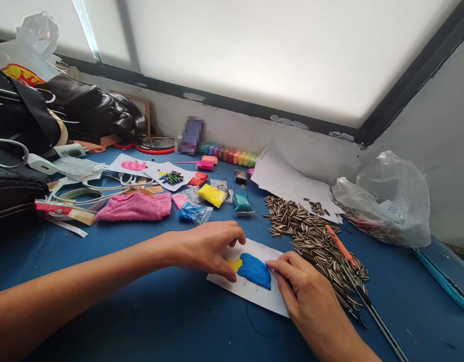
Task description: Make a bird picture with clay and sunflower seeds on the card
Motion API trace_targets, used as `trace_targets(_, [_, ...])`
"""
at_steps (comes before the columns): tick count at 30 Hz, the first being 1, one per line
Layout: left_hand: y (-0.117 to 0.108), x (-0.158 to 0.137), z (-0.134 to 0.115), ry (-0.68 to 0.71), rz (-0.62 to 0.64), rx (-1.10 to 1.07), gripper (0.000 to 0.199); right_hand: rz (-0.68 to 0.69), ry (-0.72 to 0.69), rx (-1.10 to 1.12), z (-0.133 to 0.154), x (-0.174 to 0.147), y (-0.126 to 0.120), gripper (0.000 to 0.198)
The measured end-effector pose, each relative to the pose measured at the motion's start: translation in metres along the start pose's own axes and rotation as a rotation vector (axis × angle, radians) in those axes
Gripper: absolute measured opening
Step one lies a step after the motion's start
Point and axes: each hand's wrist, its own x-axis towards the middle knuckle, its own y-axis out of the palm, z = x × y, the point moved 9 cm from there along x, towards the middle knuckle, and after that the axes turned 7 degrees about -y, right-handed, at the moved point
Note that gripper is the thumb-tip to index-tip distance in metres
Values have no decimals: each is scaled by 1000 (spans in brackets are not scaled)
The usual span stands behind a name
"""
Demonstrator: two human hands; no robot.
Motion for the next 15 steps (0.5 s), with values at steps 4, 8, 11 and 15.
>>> trace_targets(4, [6,0,-1,-21,36,120,69,-4,-41,-44,4,0,1,32])
trace_targets(8, [6,0,-3,-32,54,141,68,5,-87,-84,7,-1,2,33])
trace_targets(11, [6,-1,-3,-41,66,144,67,23,-133,-118,12,-1,4,32])
trace_targets(15, [6,-1,-3,-41,74,154,67,-3,-184,-152,16,0,2,33])
